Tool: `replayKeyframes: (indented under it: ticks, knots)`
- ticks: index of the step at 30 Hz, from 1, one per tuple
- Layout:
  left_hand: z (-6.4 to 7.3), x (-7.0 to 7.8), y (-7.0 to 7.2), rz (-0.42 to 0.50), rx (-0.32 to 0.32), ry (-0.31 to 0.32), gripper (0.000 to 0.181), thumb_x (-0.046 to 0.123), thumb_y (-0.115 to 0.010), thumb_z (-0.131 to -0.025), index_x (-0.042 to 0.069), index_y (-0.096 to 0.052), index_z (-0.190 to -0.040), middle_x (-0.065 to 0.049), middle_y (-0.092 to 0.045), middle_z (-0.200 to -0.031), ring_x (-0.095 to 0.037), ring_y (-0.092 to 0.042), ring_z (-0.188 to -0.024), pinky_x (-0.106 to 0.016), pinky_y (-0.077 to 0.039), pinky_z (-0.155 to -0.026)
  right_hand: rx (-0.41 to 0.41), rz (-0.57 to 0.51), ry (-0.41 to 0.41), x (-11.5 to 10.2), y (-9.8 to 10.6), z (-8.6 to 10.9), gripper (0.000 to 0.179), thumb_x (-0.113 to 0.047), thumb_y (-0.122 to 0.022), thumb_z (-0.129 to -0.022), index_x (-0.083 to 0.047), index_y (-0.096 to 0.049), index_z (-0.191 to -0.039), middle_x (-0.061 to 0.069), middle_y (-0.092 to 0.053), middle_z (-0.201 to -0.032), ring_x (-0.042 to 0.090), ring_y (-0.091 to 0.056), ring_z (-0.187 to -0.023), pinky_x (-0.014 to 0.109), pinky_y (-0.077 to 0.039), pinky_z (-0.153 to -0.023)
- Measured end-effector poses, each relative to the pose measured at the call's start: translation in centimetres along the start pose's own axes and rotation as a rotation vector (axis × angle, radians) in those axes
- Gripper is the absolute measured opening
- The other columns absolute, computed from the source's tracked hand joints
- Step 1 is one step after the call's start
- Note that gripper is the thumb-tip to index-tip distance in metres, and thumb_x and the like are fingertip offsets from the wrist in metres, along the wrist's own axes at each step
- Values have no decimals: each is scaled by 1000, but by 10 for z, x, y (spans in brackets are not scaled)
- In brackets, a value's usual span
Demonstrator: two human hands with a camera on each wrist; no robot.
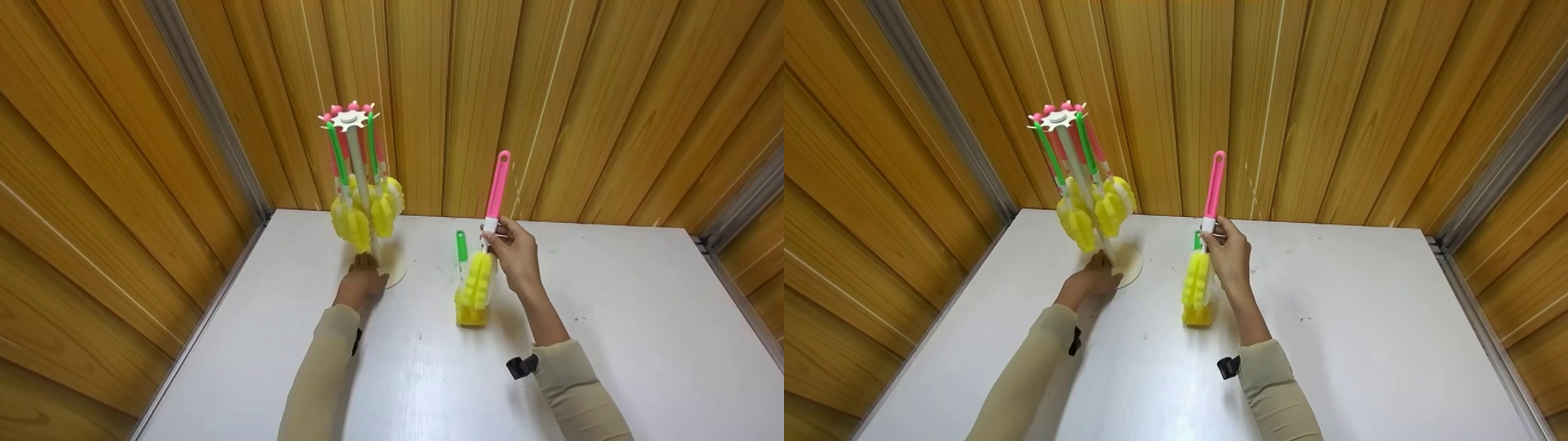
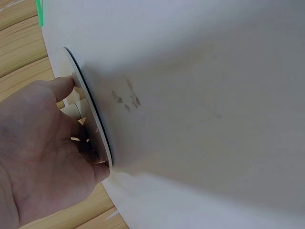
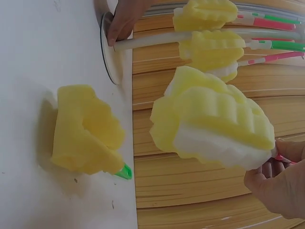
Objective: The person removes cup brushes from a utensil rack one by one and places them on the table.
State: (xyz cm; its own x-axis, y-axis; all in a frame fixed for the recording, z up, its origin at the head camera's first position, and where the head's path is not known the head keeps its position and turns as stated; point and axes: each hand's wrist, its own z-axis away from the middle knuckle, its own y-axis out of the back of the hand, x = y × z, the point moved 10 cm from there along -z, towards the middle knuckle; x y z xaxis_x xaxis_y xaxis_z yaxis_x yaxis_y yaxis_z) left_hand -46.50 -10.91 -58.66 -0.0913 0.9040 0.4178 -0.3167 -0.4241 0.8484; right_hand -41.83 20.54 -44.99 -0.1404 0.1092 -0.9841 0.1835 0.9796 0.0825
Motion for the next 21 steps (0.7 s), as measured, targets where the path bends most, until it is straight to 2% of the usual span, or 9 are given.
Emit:
replayKeyframes:
  ticks: [6, 12, 18, 21]
  knots:
    - [1, 1, 5, 4, 38, -9, 83, 44, -50, -106, 1, -8, -162, -17, -8, -169, -32, -15, -155, -45, -17, -124, 5, 7, -10, 11, 9, -2, 42, -2, -64, -99, 3, -56, -140, 25, -65, -124, 17, -67, -98, 22, -58, -80]
    - [0, 1, 2, 15, 26, 0, 82, 44, -49, -106, 2, -6, -162, -17, -5, -170, -32, -11, -156, -45, -14, -125, -5, 43, -59, 28, 15, -2, 45, -4, -64, -100, 2, -53, -143, 26, -64, -126, 16, -68, -99, 22, -57, -82]
    - [-2, -2, 0, 39, 28, 12, 83, 45, -52, -105, 4, -9, -163, -15, -12, -169, -30, -18, -154, -47, -18, -124, 0, 97, -112, 42, 21, -1, 45, -5, -63, -100, 0, -53, -144, 23, -64, -126, 10, -66, -96, 20, -57, -82]
    - [-2, 1, -1, -22, 16, -29, 81, 45, -48, -107, 1, -8, -162, -17, -9, -169, -32, -14, -155, -47, -17, -124, 6, 112, -122, 45, 24, -1, 46, -5, -63, -100, -1, -53, -145, 22, -65, -126, 10, -66, -95, 20, -57, -80]
